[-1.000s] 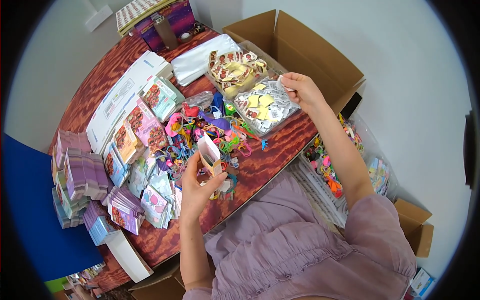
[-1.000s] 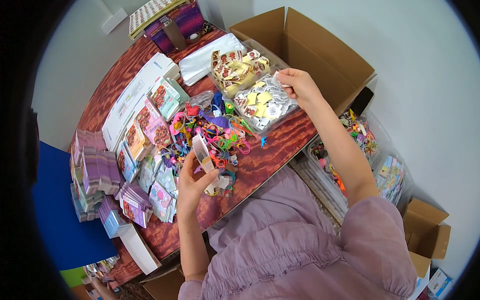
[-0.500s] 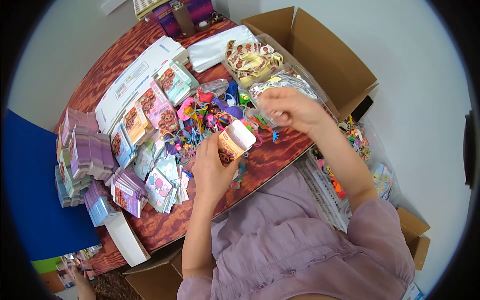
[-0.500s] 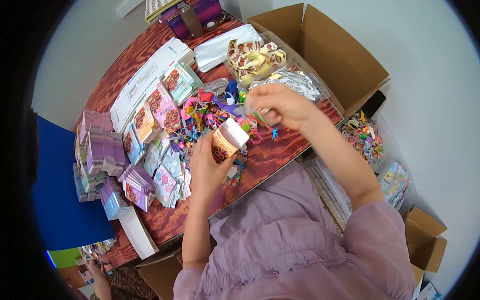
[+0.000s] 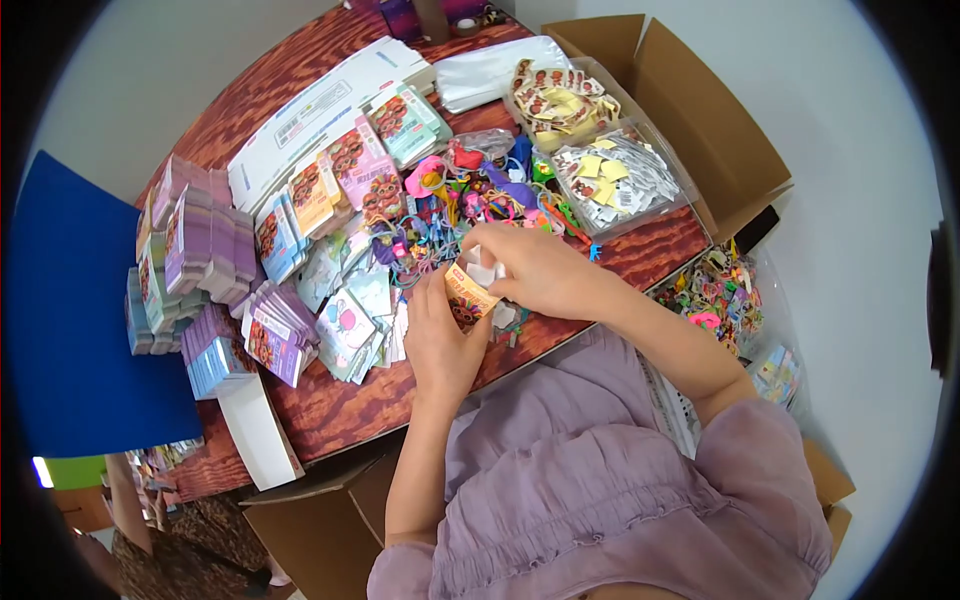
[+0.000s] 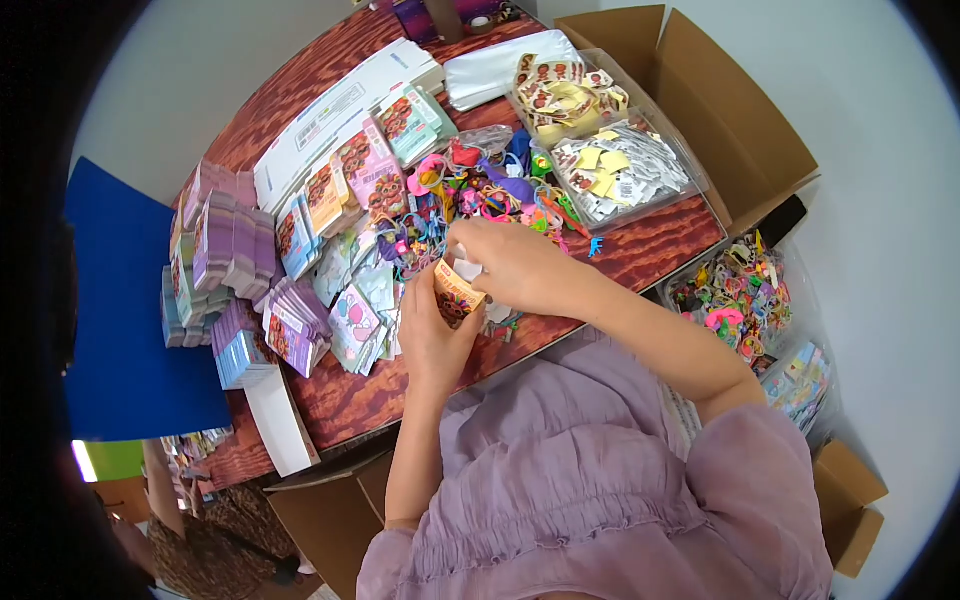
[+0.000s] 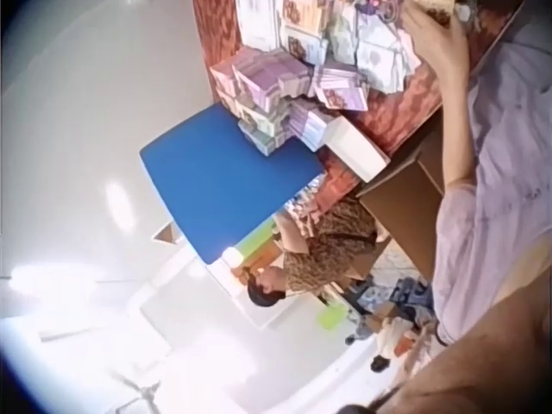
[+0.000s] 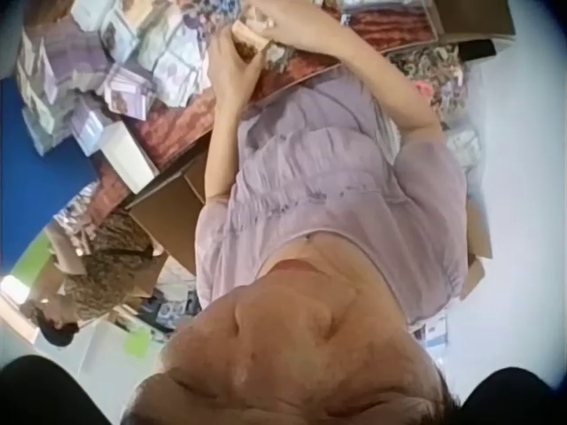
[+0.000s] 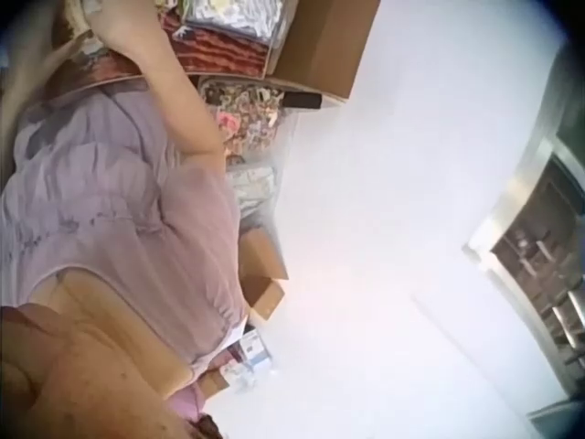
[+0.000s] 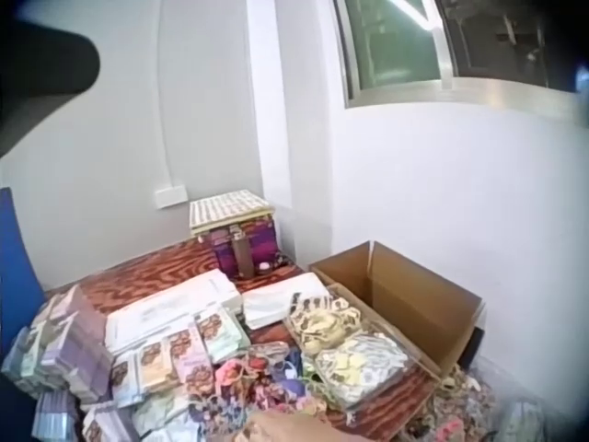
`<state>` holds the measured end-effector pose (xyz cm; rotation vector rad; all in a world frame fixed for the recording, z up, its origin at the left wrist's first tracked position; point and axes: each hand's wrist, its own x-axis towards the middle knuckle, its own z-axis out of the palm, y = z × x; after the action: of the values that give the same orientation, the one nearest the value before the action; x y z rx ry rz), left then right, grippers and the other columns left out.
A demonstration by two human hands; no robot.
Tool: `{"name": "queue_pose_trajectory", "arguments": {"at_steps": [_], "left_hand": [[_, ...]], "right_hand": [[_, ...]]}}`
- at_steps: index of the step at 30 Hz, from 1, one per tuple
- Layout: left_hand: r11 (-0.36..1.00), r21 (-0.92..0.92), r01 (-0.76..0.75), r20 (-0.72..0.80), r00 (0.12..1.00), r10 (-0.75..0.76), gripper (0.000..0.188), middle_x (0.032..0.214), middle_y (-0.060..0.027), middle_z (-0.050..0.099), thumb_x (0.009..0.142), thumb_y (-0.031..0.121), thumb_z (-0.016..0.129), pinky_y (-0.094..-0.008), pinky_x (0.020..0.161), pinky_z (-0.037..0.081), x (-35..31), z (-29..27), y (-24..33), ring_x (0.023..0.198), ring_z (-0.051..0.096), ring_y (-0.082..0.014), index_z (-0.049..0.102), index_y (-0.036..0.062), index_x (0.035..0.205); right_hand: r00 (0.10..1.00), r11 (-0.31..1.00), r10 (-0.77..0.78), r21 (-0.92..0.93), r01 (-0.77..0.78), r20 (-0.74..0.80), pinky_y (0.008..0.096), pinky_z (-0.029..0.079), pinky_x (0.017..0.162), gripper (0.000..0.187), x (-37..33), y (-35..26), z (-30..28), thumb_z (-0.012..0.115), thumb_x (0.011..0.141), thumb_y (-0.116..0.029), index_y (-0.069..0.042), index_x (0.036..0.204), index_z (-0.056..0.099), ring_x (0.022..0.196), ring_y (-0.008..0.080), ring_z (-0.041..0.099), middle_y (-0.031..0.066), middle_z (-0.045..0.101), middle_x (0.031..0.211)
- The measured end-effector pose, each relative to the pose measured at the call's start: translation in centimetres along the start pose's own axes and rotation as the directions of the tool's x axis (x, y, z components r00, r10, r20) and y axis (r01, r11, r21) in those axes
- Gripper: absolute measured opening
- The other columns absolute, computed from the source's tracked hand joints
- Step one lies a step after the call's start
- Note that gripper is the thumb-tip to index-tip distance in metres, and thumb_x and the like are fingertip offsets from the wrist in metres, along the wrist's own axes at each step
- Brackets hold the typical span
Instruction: Sorting and packing small toy components and retail boxes at a factory workbench.
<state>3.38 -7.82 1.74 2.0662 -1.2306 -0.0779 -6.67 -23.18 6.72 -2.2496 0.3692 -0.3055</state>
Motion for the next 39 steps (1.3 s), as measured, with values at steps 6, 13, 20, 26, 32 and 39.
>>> {"name": "queue_pose_trajectory", "arguments": {"at_steps": [6,13,20,26,32,39], "left_hand": [[0.995,-0.081,0.056,0.007,0.998,-0.055,0.069,0.121,-0.0184,0.056,0.073,0.015,0.08,-0.0439,0.09,0.049,-0.5,-0.2,0.1,0.11,0.057,-0.0366,0.048,0.001,0.132],[0.99,-0.073,0.124,0.005,0.992,-0.124,0.071,0.124,-0.0188,0.055,0.072,0.014,0.081,-0.0435,0.093,0.048,-1.5,-1.0,-0.6,0.112,0.055,-0.0363,0.047,0.0012,0.133],[0.978,-0.156,0.141,-0.069,0.986,-0.153,0.071,0.116,-0.0177,0.058,0.072,0.017,0.083,-0.042,0.089,0.049,-1.5,-1.0,-1.0,0.106,0.059,-0.035,0.048,-0.0004,0.131],[0.893,-0.356,0.275,-0.042,0.95,-0.309,0.077,0.116,-0.0211,0.058,0.077,0.019,0.084,-0.0385,0.082,0.053,-1.9,-0.5,-0.6,0.099,0.065,-0.0319,0.041,-0.0048,0.136],[0.672,-0.708,0.218,0.058,0.966,-0.252,0.072,0.13,-0.0182,0.054,0.088,-0.001,0.068,-0.0324,0.084,0.057,-2.9,-1.8,0.4,0.108,0.065,-0.0231,0.03,0.0007,0.15],[0.42,-0.84,0.343,0.232,0.927,-0.294,0.075,0.128,-0.0124,0.052,0.088,-0.008,0.064,-0.0286,0.085,0.055,-4.3,-3.3,-0.4,0.105,0.064,-0.0191,0.028,0.0061,0.153]], "right_hand": [[0.986,0.974,-0.168,-0.159,0.162,-0.024,0.0432,0.049,0.083,0.034,0.5,-0.9,1.4,0.061,0.083,-0.001,-0.004,0.117,0.055,0.101,0.0355,0.06,0.0154,0.056,0.108],[0.986,0.956,-0.165,-0.244,0.164,0.016,0.043,0.051,0.079,0.035,0.2,-2.1,1.7,0.058,0.088,-0.005,-0.006,0.123,0.055,0.099,0.0355,0.062,0.015,0.055,0.108],[0.964,0.966,-0.234,-0.142,0.216,-0.124,0.0385,0.052,0.079,0.038,0.3,-2.8,1.5,0.069,0.082,-0.007,-0.004,0.118,0.059,0.095,0.0334,0.063,0.0145,0.062,0.108],[0.936,0.952,-0.064,0.262,0.161,-0.345,0.0303,0.051,0.078,0.036,-1.9,-0.9,5.5,0.067,0.087,-0.001,-0.003,0.122,0.056,0.09,0.0184,0.062,0.0102,0.06,0.107],[0.908,0.748,0.162,0.648,0.142,-0.386,0.0249,0.051,0.076,0.025,-1.2,0.2,6.1,0.064,0.093,-0.001,0.002,0.117,0.059,0.087,0.0088,0.063,0.0056,0.065,0.097],[0.977,0.718,0.123,0.696,0.034,-0.174,0.0252,0.049,0.091,0.032,-2.2,0.4,6.0,0.06,0.095,0.001,0.004,0.127,0.057,0.103,0.0115,0.061,0.006,0.063,0.11]]}}
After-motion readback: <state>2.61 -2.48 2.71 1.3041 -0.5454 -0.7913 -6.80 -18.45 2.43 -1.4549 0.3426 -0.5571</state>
